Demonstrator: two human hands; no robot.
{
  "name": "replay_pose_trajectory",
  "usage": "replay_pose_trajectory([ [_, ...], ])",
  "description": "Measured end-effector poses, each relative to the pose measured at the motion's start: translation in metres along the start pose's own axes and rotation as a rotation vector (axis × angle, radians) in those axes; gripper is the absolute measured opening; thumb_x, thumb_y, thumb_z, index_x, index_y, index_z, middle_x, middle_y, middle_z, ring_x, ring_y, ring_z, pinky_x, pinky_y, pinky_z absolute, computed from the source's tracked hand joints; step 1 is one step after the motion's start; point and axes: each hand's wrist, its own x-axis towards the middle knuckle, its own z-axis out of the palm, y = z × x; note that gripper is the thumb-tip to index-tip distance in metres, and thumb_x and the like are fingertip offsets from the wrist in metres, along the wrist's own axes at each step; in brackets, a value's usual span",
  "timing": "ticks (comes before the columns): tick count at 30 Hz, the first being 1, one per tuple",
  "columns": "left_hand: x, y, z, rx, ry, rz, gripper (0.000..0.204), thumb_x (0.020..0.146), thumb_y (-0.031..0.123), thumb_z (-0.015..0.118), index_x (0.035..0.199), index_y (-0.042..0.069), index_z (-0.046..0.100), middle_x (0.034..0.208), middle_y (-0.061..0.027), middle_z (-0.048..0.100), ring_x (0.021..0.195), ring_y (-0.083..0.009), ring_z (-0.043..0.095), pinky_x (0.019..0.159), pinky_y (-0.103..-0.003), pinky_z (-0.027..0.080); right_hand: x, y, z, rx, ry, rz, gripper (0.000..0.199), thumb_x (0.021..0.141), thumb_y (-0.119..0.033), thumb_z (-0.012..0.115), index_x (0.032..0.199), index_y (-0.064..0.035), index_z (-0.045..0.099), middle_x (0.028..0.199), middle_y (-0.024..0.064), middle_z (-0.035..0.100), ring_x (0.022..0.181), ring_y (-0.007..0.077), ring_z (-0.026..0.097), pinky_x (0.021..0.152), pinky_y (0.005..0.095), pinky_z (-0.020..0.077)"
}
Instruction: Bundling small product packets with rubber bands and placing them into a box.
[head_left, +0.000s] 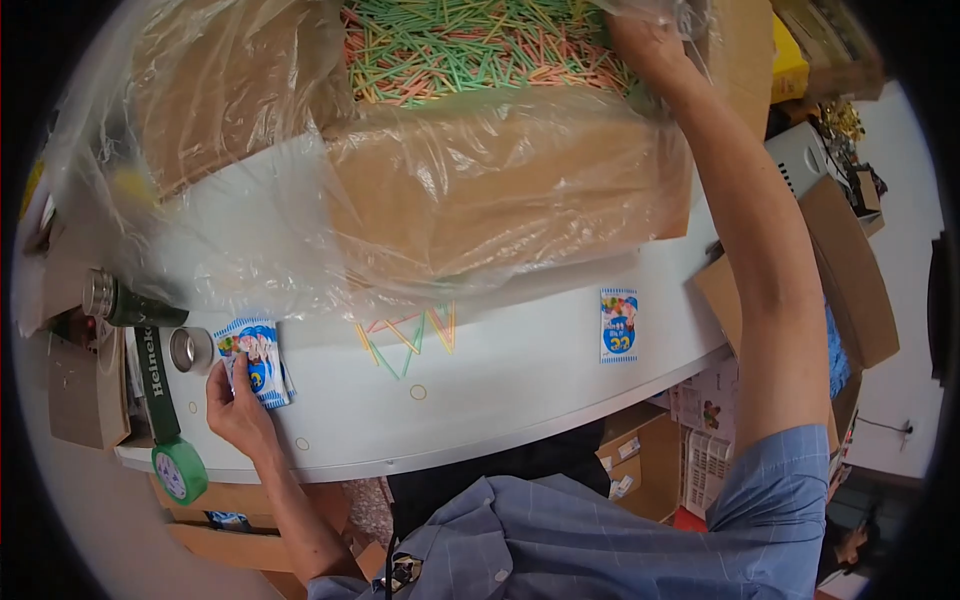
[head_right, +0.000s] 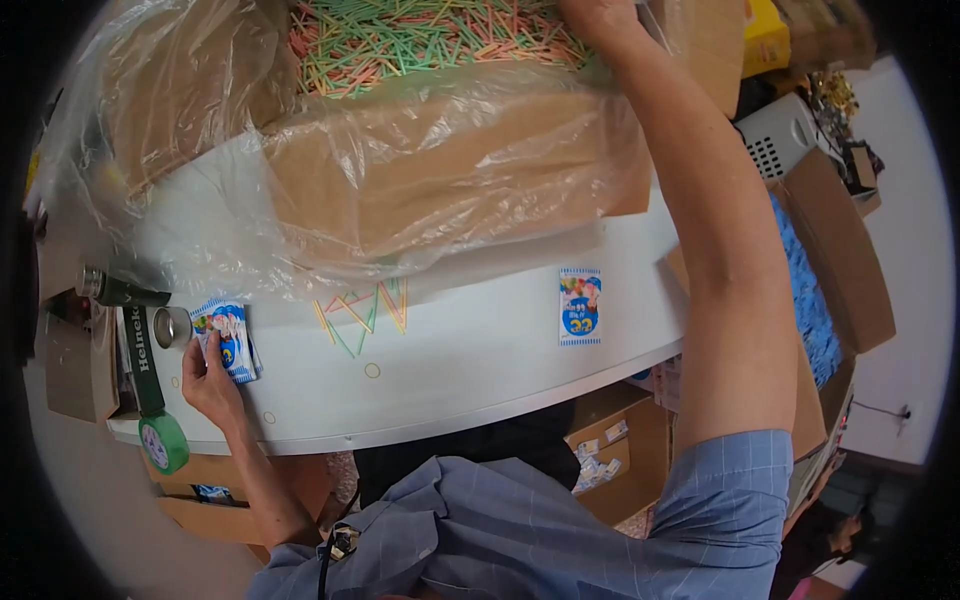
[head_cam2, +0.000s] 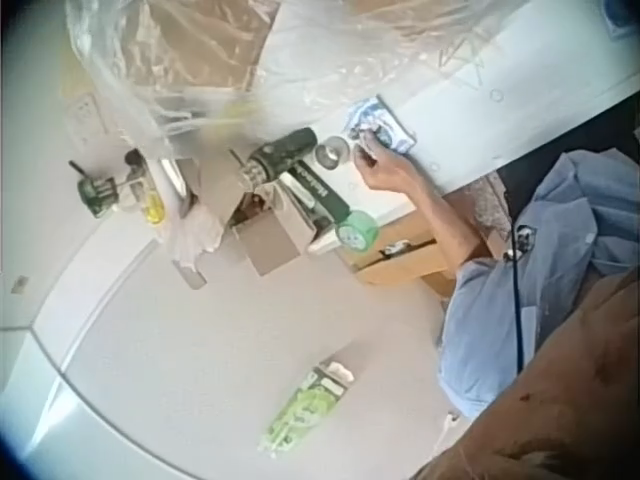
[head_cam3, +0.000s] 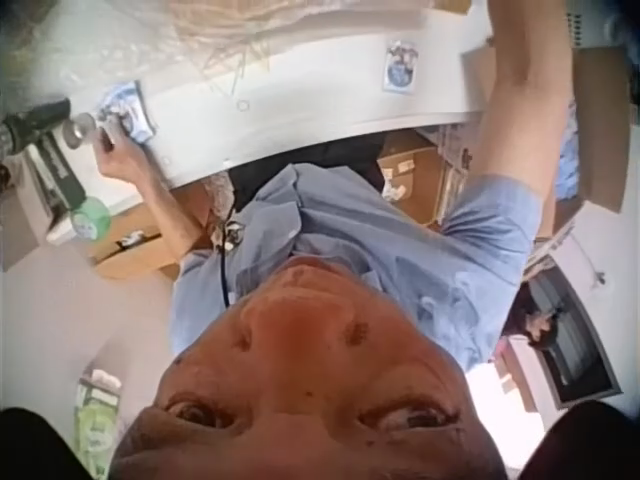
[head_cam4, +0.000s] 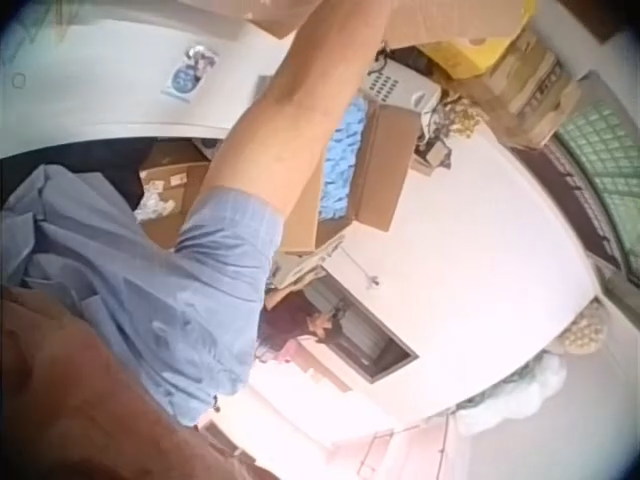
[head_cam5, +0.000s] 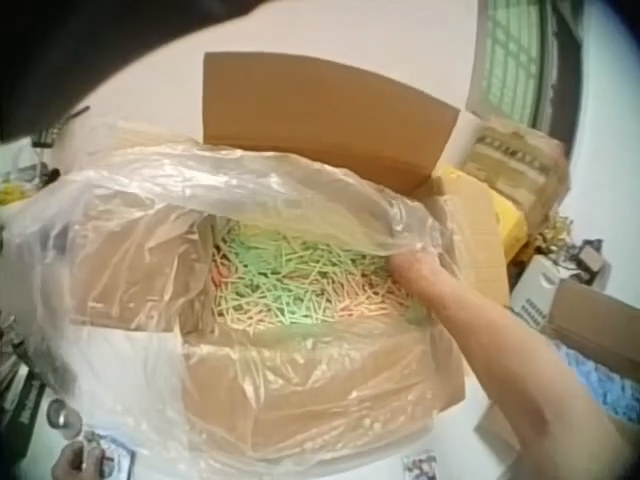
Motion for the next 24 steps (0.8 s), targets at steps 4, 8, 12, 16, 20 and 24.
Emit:
replay_pose_trajectory([
  [4, -0.002, -0.001, -0.006, 0.016, 0.082, -0.086, 0.020, 0.091, 0.009, 0.074, 0.103, -0.006, 0.070, 0.094, -0.0084, 0.070, 0.080, -0.0101, 0.062, 0.073, -0.024, 0.052, -0.005, -0.046, -0.038, 0.344, 0.388, 0.020, 0.042, 0.097, -0.021, 0.045, 0.134, -0.0056, 0.057, 0.136, 0.0226, 0.055, 0.129, 0.0394, 0.047, 0.111, 0.0475, 0.0352],
  [8, -0.004, -0.012, -0.003, 0.010, 0.088, -0.001, 0.018, 0.091, 0.010, 0.074, 0.102, -0.005, 0.071, 0.094, -0.0061, 0.070, 0.081, -0.0091, 0.061, 0.073, -0.022, 0.050, 0.012, -0.009, 0.011, 0.081, 0.416, -0.098, 0.044, 0.099, -0.022, 0.041, 0.138, -0.0055, 0.054, 0.143, 0.0207, 0.050, 0.136, 0.0380, 0.042, 0.116, 0.0447, 0.0301],
  [12, 0.000, -0.016, -0.010, 0.112, 0.080, -0.001, 0.016, 0.091, 0.010, 0.073, 0.100, -0.003, 0.072, 0.099, -0.0057, 0.069, 0.084, -0.0092, 0.060, 0.075, -0.022, 0.049, 0.014, -0.004, 0.032, 0.003, 0.355, -0.165, 0.047, 0.098, -0.020, 0.042, 0.141, -0.0053, 0.051, 0.149, 0.0198, 0.046, 0.141, 0.0353, 0.037, 0.120, 0.0418, 0.0256],
  [16, 0.000, -0.015, -0.017, 0.248, 0.092, 0.175, 0.014, 0.092, 0.012, 0.073, 0.097, -0.001, 0.072, 0.105, -0.0068, 0.067, 0.087, -0.0098, 0.059, 0.077, -0.024, 0.049, 0.009, 0.000, 0.033, -0.078, 0.294, -0.281, 0.040, 0.094, -0.015, 0.044, 0.129, -0.0045, 0.060, 0.135, 0.0196, 0.058, 0.128, 0.0368, 0.051, 0.111, 0.0444, 0.0375],
  [20, -0.003, 0.005, -0.020, 0.339, 0.129, 0.345, 0.015, 0.094, 0.014, 0.072, 0.096, -0.001, 0.073, 0.107, -0.0068, 0.066, 0.089, -0.0097, 0.059, 0.077, -0.024, 0.049, 0.006, 0.022, 0.032, -0.106, -0.086, -0.205, 0.030, 0.092, -0.012, 0.044, 0.109, -0.0045, 0.068, 0.107, 0.0186, 0.068, 0.103, 0.0381, 0.063, 0.091, 0.0483, 0.0483],
  [24, -0.010, 0.035, -0.013, 0.135, 0.106, 0.097, 0.017, 0.095, 0.015, 0.070, 0.096, -0.002, 0.072, 0.101, -0.0055, 0.067, 0.087, -0.0090, 0.060, 0.076, -0.023, 0.049, 0.007, 0.041, 0.020, -0.257, -0.055, -0.234, 0.021, 0.088, -0.009, 0.049, 0.093, -0.0031, 0.068, 0.087, 0.0203, 0.067, 0.086, 0.0381, 0.065, 0.075, 0.0483, 0.0499],
])
